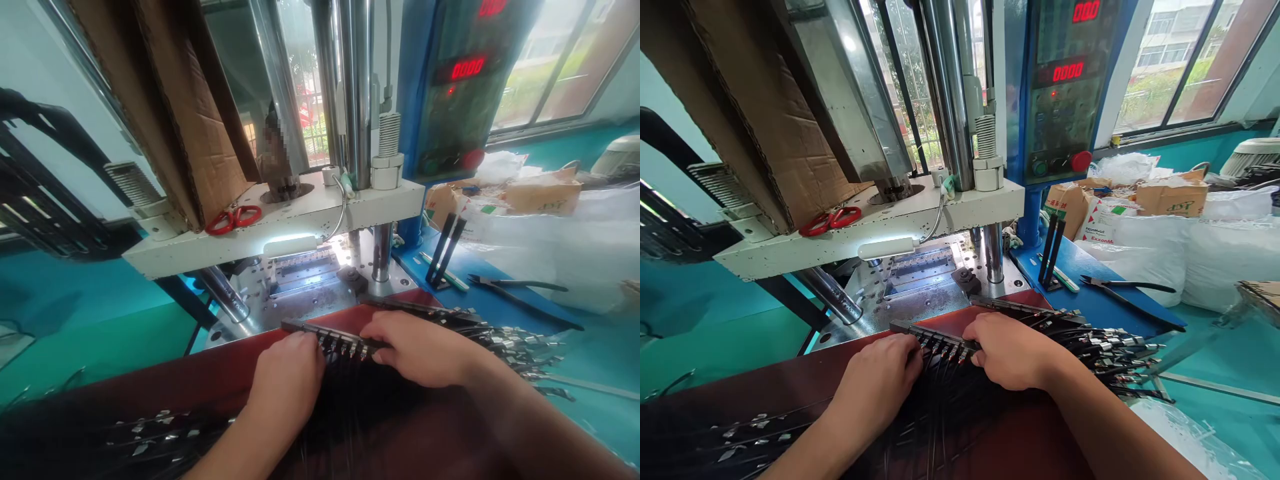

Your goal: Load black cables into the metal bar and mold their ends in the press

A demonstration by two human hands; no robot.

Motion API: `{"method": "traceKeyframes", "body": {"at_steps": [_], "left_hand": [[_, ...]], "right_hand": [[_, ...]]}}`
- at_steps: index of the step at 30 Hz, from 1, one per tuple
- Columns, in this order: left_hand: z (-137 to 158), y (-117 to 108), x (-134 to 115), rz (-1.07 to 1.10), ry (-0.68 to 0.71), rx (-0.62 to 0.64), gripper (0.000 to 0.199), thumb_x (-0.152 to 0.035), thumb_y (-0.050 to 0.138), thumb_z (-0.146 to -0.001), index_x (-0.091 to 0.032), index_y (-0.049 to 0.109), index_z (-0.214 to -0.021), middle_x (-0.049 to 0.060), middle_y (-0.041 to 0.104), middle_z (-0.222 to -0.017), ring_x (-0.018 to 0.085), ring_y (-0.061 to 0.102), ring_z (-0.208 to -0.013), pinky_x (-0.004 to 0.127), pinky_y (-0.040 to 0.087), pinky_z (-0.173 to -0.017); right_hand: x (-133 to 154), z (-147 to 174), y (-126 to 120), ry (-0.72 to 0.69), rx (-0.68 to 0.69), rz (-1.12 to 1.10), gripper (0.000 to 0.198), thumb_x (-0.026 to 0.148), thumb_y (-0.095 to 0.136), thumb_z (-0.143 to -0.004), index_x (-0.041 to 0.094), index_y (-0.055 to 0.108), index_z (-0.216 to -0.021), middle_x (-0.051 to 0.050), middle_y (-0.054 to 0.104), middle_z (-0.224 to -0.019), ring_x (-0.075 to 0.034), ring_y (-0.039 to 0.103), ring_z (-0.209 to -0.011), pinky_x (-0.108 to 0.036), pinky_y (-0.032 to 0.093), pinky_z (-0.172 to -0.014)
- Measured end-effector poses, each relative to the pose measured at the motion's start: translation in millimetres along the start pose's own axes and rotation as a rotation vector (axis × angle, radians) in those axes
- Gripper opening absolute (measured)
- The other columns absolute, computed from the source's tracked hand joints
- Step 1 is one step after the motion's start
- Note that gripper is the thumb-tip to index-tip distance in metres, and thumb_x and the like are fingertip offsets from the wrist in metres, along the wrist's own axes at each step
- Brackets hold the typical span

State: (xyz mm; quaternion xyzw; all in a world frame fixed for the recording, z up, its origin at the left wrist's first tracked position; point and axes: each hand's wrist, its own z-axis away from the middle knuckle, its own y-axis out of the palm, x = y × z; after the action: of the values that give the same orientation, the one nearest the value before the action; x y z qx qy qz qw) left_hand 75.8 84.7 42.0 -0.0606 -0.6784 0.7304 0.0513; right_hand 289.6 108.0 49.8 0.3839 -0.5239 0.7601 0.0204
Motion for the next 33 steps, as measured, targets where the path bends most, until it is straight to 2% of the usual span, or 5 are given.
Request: {"method": "traceKeyframes", "body": {"at_steps": [11,16,21,25,33], "left_hand": [[-1.9,0.7,4.7,0.101,0.015,-0.029,0.027,-0.032,0.04,-0.092,-0.021,0.063,-0.084,0.007,0.069,-0.089,0.03,0.065,-0.085,0.041,0.047,-0.071],[-12.1,-6.6,51.1,0.282,0.056,-0.173,0.028,-0.029,0.036,-0.093,-0.024,0.063,-0.098,0.004,0.065,-0.102,0.024,0.06,-0.093,0.037,0.044,-0.081],[-36.6,11.4,98.6,0.508,0.164,0.021,0.033,-0.017,0.053,-0.079,-0.025,0.062,-0.109,0.005,0.06,-0.113,0.025,0.055,-0.105,0.038,0.038,-0.093],[-47.8,19.4,103.6,0.605,0.166,0.031,0.015,-0.025,0.058,-0.077,-0.023,0.064,-0.09,0.004,0.06,-0.1,0.024,0.056,-0.095,0.037,0.041,-0.086],[-45.6,7.6,110.7,0.961,0.001,0.04,0.019,-0.04,0.045,-0.087,-0.021,0.048,-0.087,-0.001,0.059,-0.07,0.018,0.064,-0.064,0.03,0.05,-0.058]], "right_hand": [[-1.8,-0.9,2.0,-0.013,-0.018,0.003,0.014,0.019,0.057,-0.083,0.02,0.071,-0.084,-0.005,0.072,-0.089,-0.021,0.064,-0.081,-0.028,0.043,-0.073],[-3.0,-2.2,2.0,0.005,-0.01,-0.012,0.016,0.019,0.057,-0.082,0.02,0.073,-0.084,-0.005,0.072,-0.088,-0.022,0.064,-0.08,-0.028,0.044,-0.072],[-1.7,-4.1,0.2,0.013,-0.031,-0.06,0.023,0.018,0.057,-0.082,0.022,0.074,-0.096,-0.005,0.072,-0.095,-0.023,0.063,-0.088,-0.029,0.044,-0.079],[-3.9,-3.6,-2.7,-0.01,-0.036,-0.108,0.025,0.019,0.055,-0.083,0.023,0.074,-0.098,-0.004,0.072,-0.1,-0.023,0.063,-0.091,-0.032,0.044,-0.083],[-17.9,-46.9,-7.8,0.024,-0.422,-0.259,0.026,0.029,0.053,-0.088,0.022,0.073,-0.103,-0.006,0.074,-0.096,-0.024,0.066,-0.087,-0.035,0.05,-0.078]]}}
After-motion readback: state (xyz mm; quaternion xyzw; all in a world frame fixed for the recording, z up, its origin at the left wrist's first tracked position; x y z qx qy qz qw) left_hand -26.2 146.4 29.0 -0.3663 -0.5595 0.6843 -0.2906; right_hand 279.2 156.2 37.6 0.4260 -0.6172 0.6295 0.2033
